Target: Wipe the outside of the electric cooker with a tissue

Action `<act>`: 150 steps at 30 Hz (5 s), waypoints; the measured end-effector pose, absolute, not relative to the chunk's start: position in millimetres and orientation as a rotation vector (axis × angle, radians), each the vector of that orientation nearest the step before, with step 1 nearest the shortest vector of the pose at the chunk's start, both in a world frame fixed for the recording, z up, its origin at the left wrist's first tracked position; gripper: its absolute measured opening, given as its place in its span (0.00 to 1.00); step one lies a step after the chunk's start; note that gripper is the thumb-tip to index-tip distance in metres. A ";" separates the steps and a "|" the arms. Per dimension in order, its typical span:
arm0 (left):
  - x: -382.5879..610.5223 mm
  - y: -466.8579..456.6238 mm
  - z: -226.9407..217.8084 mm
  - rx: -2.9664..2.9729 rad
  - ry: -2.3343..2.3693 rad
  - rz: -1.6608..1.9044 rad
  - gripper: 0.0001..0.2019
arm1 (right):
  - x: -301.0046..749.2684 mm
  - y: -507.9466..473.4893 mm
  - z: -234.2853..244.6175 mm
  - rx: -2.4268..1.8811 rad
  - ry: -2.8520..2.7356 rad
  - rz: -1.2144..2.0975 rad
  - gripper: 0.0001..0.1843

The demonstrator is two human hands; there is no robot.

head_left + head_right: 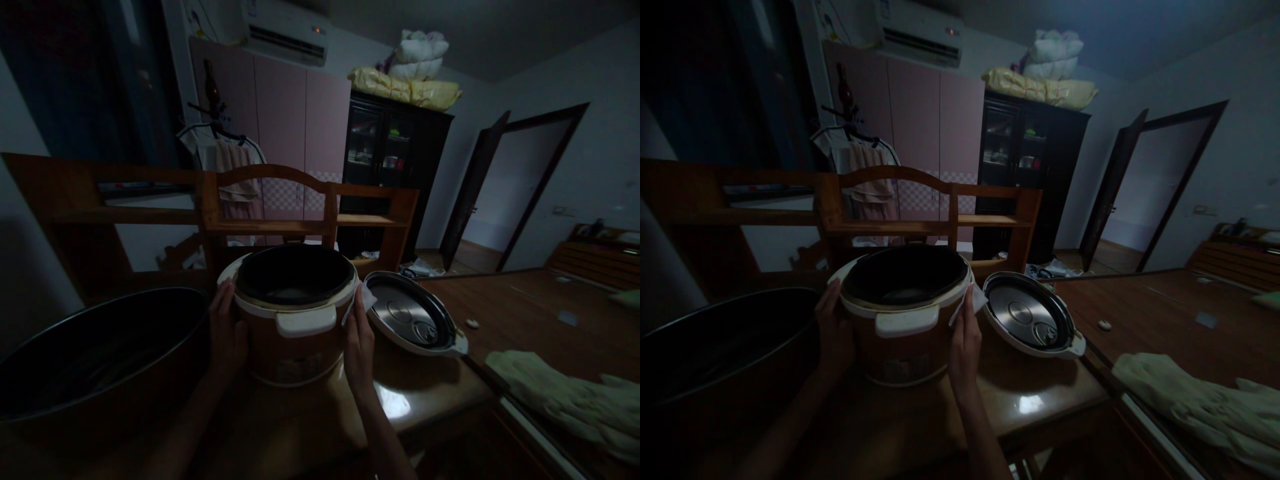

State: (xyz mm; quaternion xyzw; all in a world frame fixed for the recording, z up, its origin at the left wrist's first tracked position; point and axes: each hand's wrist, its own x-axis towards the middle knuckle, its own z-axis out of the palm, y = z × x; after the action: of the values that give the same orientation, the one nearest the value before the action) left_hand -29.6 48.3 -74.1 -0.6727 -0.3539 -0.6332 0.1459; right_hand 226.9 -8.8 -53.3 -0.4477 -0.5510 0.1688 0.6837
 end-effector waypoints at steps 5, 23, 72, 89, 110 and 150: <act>-30.6 49.8 -75.4 -1.928 -1.016 -1.830 0.32 | 220.7 -11.1 -63.1 -1.026 -1.030 0.303 0.24; -29.2 48.0 -73.9 -1.935 -1.018 -1.831 0.33 | 219.0 -8.5 -63.0 -1.008 -1.201 0.401 0.29; -27.5 48.2 -71.5 -1.892 -1.012 -1.832 0.35 | 209.4 -36.4 -68.0 -0.886 -1.111 0.633 0.29; -27.8 48.2 -72.4 -1.895 -1.023 -1.833 0.34 | 224.7 -15.3 -56.2 -0.799 -1.109 0.681 0.28; -26.9 49.8 -73.8 -1.878 -1.018 -1.834 0.34 | 193.8 -50.6 -100.2 -0.972 -1.027 0.820 0.35; -29.3 48.4 -72.7 -1.918 -1.017 -1.817 0.33 | 186.4 -53.1 -73.6 -0.960 -1.154 0.733 0.36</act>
State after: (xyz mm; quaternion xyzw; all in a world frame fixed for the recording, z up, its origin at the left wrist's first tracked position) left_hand -29.3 48.4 -72.7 -0.6694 -0.3549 -0.6340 0.1548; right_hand 186.4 -53.1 -73.6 -0.4260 -0.5123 0.3255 0.6709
